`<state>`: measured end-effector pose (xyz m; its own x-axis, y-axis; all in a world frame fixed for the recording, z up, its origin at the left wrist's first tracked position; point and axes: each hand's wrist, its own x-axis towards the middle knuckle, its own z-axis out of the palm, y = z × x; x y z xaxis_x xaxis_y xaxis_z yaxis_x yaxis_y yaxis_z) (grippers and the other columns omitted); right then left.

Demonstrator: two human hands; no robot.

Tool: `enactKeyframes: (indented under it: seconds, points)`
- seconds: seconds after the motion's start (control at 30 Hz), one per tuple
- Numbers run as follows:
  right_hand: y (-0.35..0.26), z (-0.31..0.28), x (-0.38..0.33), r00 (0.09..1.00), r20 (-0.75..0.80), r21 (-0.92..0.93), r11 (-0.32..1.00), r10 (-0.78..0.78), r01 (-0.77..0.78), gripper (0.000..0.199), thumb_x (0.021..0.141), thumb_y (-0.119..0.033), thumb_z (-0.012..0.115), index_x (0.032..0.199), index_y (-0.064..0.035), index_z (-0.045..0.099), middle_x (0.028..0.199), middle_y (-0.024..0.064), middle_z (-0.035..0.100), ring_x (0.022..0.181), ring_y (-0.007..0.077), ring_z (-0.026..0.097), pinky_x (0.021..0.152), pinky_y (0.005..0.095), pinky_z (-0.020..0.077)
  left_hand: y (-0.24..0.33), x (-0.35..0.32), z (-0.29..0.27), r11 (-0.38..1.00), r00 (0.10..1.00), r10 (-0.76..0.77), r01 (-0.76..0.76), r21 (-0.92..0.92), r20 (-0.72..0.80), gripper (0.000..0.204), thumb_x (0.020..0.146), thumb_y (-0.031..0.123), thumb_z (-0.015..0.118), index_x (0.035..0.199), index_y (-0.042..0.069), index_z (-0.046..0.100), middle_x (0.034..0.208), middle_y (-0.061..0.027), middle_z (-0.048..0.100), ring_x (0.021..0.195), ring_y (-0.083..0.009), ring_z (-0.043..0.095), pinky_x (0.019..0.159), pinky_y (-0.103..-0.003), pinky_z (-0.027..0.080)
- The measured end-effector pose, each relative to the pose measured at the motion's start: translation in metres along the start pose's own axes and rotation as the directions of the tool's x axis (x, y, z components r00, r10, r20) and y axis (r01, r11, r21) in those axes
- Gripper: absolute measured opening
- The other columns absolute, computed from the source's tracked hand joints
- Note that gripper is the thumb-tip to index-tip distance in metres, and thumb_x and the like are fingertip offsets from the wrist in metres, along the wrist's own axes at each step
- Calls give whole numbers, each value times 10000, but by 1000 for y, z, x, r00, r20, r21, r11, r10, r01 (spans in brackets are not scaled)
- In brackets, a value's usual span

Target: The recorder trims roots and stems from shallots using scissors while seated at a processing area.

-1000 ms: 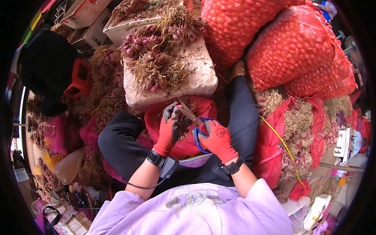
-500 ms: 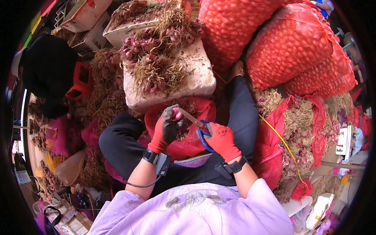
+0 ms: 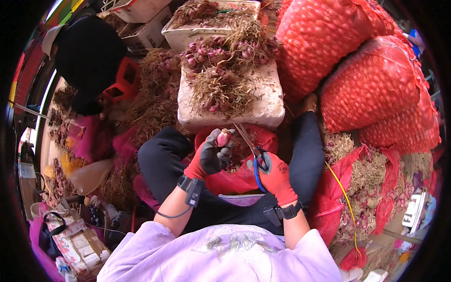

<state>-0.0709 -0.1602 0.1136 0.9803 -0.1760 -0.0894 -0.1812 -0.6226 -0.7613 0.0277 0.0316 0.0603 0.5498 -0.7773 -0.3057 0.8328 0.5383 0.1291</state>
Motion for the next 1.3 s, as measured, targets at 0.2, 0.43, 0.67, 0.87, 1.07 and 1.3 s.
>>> enactKeyframes:
  seconds: [0.2, 0.43, 0.67, 0.87, 1.07, 1.3]
  points:
    - [15, 0, 0, 950, -53, -498, 833, -308, 243, 402, 678, -395, 706, 876, -71, 571, 843, 87, 585, 756, 298, 599, 631, 392, 475, -15, -5, -16, -8, 612, 769, -278, 961, 183, 312, 936, 233, 513, 1183, 43, 503, 1040, -76, 556, 867, -148, 610, 688, -240, 505]
    - [19, -12, 1, 946, 10, -608, 749, -325, 264, 402, 659, -383, 721, 888, -92, 567, 831, 72, 568, 748, 278, 591, 622, 388, 469, -16, -4, -5, 627, 733, 655, -393, 672, -182, 315, 948, 227, 494, 1205, 44, 482, 1050, -39, 586, 859, -119, 617, 636, -222, 483]
    - [20, -24, 0, 944, 68, -710, 649, -323, 273, 411, 643, -351, 732, 914, -97, 559, 831, 72, 557, 730, 271, 583, 607, 383, 462, -25, -5, -1, 576, 746, 650, -362, 733, -143, 324, 948, 236, 502, 1204, 40, 475, 1030, -40, 602, 846, -125, 626, 598, -206, 449]
    - [18, -40, 10, 908, 152, -774, 524, -391, 355, 400, 634, -334, 733, 896, -97, 547, 818, 66, 546, 711, 257, 576, 590, 377, 453, -23, 0, -9, 583, 798, 575, -242, 776, -183, 220, 942, 219, 512, 1054, 34, 554, 975, -37, 628, 825, -110, 633, 548, -193, 421]
    - [11, -46, 26, 886, 274, -721, 530, -374, 446, 361, 631, -303, 736, 857, -94, 547, 772, 71, 566, 689, 271, 588, 578, 391, 454, -14, -2, 1, 546, 773, 610, -253, 798, -173, 186, 941, 205, 500, 989, 36, 562, 885, -35, 625, 735, -92, 612, 529, -198, 426]
    - [36, -35, 7, 768, 114, -618, 560, -631, 552, 332, 692, -296, 701, 936, -84, 623, 726, 108, 596, 648, 308, 573, 565, 399, 447, -25, 8, -24, 167, 773, 596, -386, 907, 219, 148, 756, 126, 539, 877, 95, 619, 870, -78, 607, 866, -269, 566, 789, -345, 469]
